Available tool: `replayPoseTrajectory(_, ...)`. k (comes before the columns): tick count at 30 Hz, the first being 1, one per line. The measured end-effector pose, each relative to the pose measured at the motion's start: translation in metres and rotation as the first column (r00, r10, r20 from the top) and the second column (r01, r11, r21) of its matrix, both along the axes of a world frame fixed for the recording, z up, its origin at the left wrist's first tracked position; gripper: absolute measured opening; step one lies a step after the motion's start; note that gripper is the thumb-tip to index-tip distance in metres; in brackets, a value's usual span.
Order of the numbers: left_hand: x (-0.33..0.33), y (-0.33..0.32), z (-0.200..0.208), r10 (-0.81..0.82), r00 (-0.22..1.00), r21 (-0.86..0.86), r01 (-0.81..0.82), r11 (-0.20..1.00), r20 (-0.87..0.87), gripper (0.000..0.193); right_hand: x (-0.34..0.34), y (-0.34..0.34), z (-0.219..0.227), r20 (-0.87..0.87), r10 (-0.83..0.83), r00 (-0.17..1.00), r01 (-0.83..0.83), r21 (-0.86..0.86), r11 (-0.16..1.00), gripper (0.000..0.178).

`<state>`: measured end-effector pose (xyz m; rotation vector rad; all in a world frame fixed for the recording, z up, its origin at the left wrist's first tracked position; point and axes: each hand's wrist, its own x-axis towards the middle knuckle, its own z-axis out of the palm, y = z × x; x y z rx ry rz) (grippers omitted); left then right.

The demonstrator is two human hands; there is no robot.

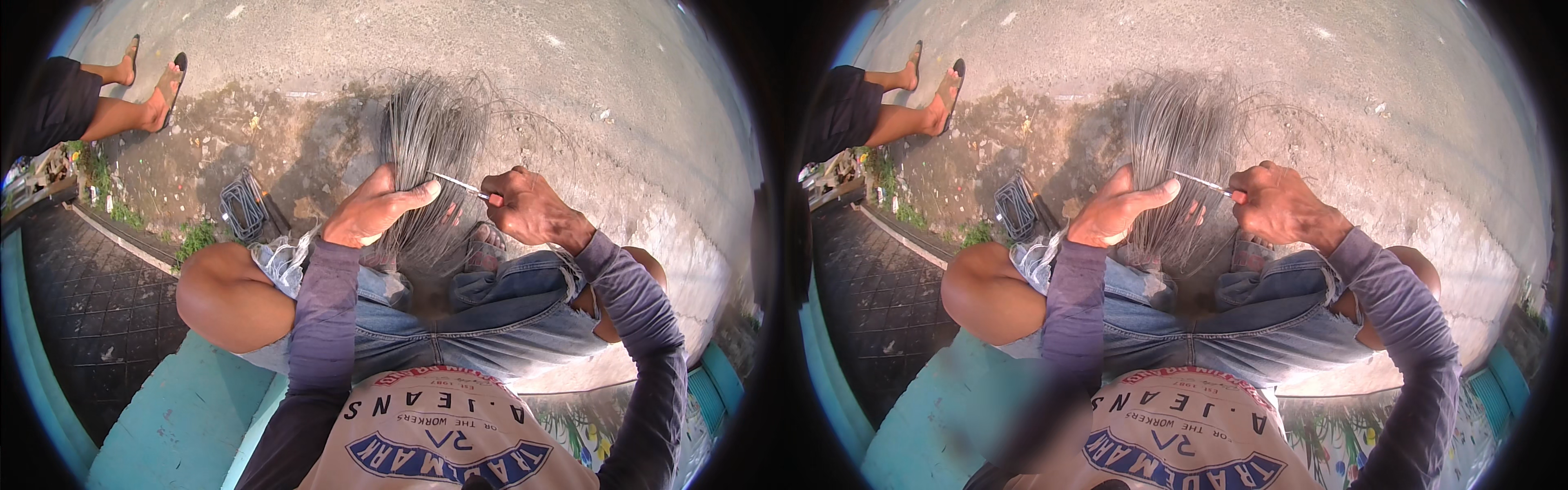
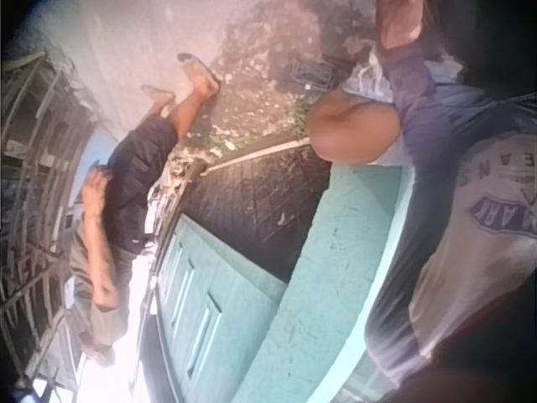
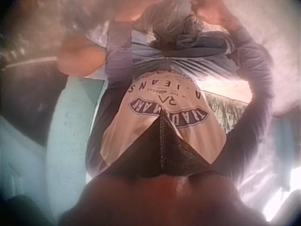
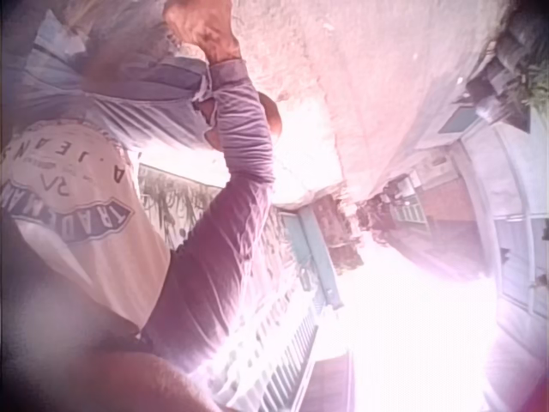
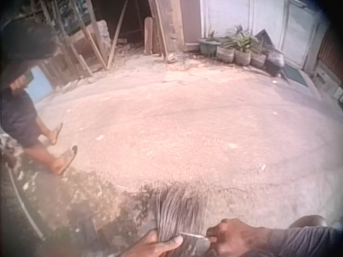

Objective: The person sits on the ground and uses pliers to cut a coiled metal wire into shorter pieces. The person repeatedly positions the pliers and snips the wire, accumulating cut segments on the ground.

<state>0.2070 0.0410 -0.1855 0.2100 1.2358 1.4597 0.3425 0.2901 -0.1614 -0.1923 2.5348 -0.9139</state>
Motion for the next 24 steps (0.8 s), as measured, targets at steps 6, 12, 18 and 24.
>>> replayPoseTrajectory(6, -0.002, 0.004, 0.007, 0.042, 0.998, 0.012, -0.043, 0.999, 0.038, 0.021, 0.001, -0.002, -0.001, 0.013, -0.075, 0.997, 0.076, -0.019, 0.997, 0.013)
replayPoseTrajectory(12, -0.004, 0.006, 0.013, -0.01, 1.0, -0.046, 0.01, 0.999, 0.009, 0.027, -0.011, -0.009, 0.013, 0.13, -0.132, 0.983, 0.129, 0.03, 0.991, 0.013)
replayPoseTrajectory(18, -0.001, 0.006, 0.005, 0.059, 0.998, -0.023, -0.06, 0.998, -0.029, 0.028, -0.009, -0.012, 0.008, 0.127, -0.119, 0.985, 0.125, -0.039, 0.991, 0.013)
replayPoseTrajectory(24, -0.003, 0.006, 0.007, 0.066, 0.998, -0.078, -0.067, 0.995, -0.012, 0.021, -0.006, -0.013, 0.014, 0.18, -0.156, 0.971, 0.155, 0.018, 0.988, 0.014)
